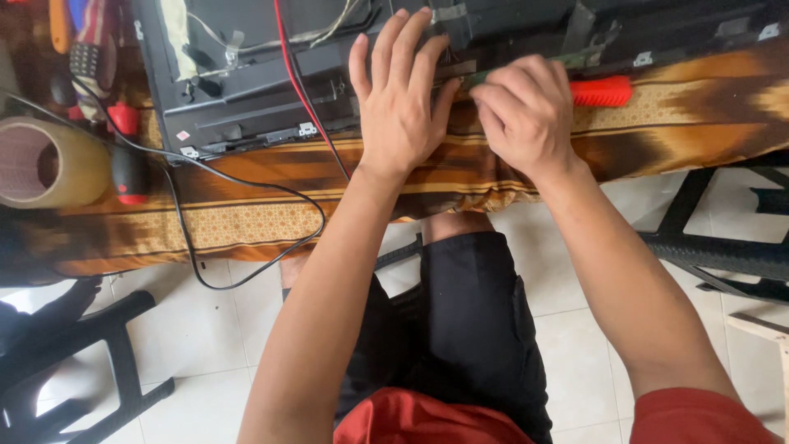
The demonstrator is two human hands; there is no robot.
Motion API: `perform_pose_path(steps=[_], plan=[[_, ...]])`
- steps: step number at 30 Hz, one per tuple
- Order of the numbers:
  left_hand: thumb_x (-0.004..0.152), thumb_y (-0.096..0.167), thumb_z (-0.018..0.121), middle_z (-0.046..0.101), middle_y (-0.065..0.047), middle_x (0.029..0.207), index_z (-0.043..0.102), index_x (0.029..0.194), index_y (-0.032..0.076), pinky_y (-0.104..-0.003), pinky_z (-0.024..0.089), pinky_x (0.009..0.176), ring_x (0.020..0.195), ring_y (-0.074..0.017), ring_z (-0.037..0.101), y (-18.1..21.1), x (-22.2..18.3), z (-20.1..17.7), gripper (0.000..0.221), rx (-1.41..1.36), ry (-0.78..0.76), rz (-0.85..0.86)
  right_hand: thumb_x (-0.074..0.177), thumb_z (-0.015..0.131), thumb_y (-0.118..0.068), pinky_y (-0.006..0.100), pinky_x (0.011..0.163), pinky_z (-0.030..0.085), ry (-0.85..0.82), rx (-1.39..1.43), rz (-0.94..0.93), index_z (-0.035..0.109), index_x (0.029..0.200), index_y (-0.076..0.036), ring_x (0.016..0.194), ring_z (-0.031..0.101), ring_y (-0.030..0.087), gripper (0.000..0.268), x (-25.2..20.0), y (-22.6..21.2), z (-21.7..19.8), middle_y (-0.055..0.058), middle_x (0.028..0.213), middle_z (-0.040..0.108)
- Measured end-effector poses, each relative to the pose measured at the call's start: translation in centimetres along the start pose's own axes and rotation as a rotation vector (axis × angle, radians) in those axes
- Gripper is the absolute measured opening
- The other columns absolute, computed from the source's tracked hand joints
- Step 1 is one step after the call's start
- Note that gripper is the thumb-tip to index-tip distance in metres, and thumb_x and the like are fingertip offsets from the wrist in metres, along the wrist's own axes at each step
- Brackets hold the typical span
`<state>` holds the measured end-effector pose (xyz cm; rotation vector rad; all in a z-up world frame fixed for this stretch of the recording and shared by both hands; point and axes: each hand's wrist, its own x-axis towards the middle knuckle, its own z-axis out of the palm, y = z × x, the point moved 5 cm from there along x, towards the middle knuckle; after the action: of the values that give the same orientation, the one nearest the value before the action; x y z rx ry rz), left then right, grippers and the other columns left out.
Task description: Soldering components on a circuit board inside a television
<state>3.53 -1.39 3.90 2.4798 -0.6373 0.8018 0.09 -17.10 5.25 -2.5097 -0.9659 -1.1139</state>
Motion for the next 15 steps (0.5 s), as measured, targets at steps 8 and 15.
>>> perform_pose_path(steps=[8,15], plan=[[0.098,0.051,0.070,0.054,-0.007,0.147,0.065,0.125,0.014,-0.056,0.026,0.119,0.142,-0.0286,0.047,0.5,0.1,0.6,0.046,0.106,0.017,-0.014,0.103,0.068,-0.005,0.042,0.080,0.045,0.423,0.031,0.283,0.070,0.100,0.006,0.090,0.056,0.031,0.012,-1.1,1.7,-2.6,0.017,0.097,0.060],[0.084,0.060,0.084,0.052,-0.007,0.150,0.062,0.126,0.016,-0.058,0.023,0.120,0.142,-0.0297,0.047,0.7,0.0,1.2,0.065,0.175,0.002,-0.035,0.086,0.077,0.011,0.046,0.088,0.046,0.388,0.057,0.487,0.066,0.108,0.001,0.099,0.060,0.035,0.027,-1.9,3.1,-2.8,0.017,0.106,0.064]])
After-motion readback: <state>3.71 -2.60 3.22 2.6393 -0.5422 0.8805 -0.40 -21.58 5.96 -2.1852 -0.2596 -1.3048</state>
